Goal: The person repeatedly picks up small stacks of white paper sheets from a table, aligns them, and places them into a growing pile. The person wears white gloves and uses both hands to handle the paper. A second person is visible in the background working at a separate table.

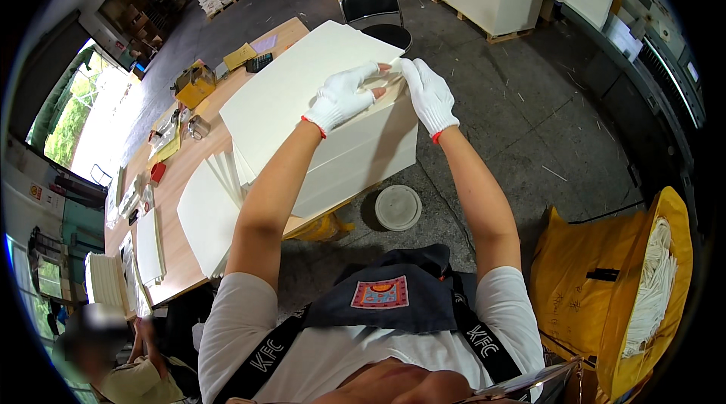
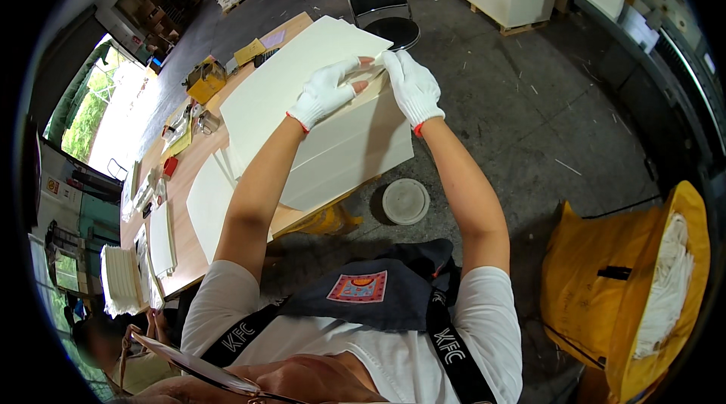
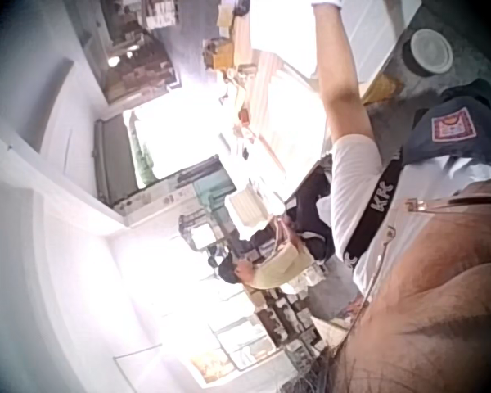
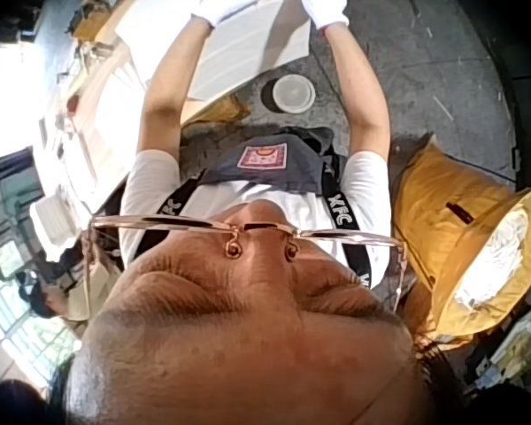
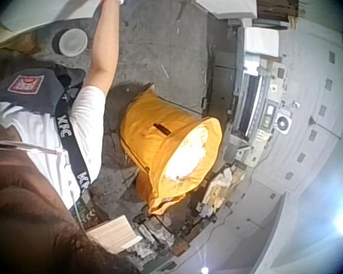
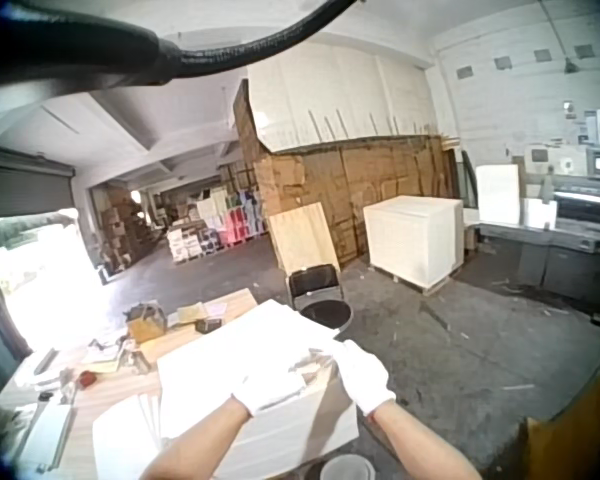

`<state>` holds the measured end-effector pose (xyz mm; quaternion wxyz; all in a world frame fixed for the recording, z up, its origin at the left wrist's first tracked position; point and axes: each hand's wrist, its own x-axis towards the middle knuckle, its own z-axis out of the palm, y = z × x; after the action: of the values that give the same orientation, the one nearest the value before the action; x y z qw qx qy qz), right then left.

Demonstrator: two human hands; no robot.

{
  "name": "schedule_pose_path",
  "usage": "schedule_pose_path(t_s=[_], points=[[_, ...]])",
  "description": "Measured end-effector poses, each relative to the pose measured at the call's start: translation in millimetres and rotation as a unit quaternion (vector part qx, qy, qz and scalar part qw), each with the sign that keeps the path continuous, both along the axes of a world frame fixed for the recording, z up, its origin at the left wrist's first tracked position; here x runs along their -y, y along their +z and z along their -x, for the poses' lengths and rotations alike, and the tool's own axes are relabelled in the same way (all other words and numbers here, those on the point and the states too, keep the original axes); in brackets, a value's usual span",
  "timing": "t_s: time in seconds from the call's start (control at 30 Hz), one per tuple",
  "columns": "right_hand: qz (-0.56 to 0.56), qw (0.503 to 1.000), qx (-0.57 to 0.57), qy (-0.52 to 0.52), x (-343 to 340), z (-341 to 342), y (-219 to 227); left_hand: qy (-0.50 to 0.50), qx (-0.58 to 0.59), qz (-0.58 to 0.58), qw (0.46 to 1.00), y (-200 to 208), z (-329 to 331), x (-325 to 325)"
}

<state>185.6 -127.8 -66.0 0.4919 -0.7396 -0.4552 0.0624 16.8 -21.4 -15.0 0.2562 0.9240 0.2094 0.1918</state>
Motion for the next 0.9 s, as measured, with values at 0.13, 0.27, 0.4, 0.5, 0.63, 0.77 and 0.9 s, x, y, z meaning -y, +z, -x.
schedule_pose_path(t_s=[0.13, 0.27, 0.4, 0.5, 0.63, 0.77, 0.9], points=[[0.032, 0.999, 0.007, 0.019, 1.3, 4.7, 5.2, -0.006, -0.008, -0.011, 1.000, -11.2, 0.2, -11.2], [0.006, 0.999, 0.031, 0.006, -2.1, -2.6, -6.1, -0.001, -0.055, -0.038, 0.998, 4.8, 0.5, 4.3], [-0.003, 0.999, 0.036, 0.007, -3.8, -2.4, -8.2, 0.017, -0.069, -0.020, 0.997, 6.7, 1.0, 7.6], [-0.001, 0.999, 0.034, 0.008, -3.4, -0.9, -5.9, 0.012, -0.059, -0.028, 0.998, 2.3, 1.2, 2.4], [0.001, 0.999, 0.038, 0.003, -3.8, -2.6, -8.5, 0.019, -0.077, -0.016, 0.997, 2.4, -0.6, 1.3], [0.022, 0.999, 0.036, 0.007, 0.3, 0.7, -2.1, 0.031, -0.071, -0.024, 0.997, 10.0, -0.9, 9.7], [-0.002, 0.996, 0.092, 0.010, -2.7, -1.6, -11.2, -0.019, -0.044, -0.079, 0.996, -0.1, 0.7, 1.6]])
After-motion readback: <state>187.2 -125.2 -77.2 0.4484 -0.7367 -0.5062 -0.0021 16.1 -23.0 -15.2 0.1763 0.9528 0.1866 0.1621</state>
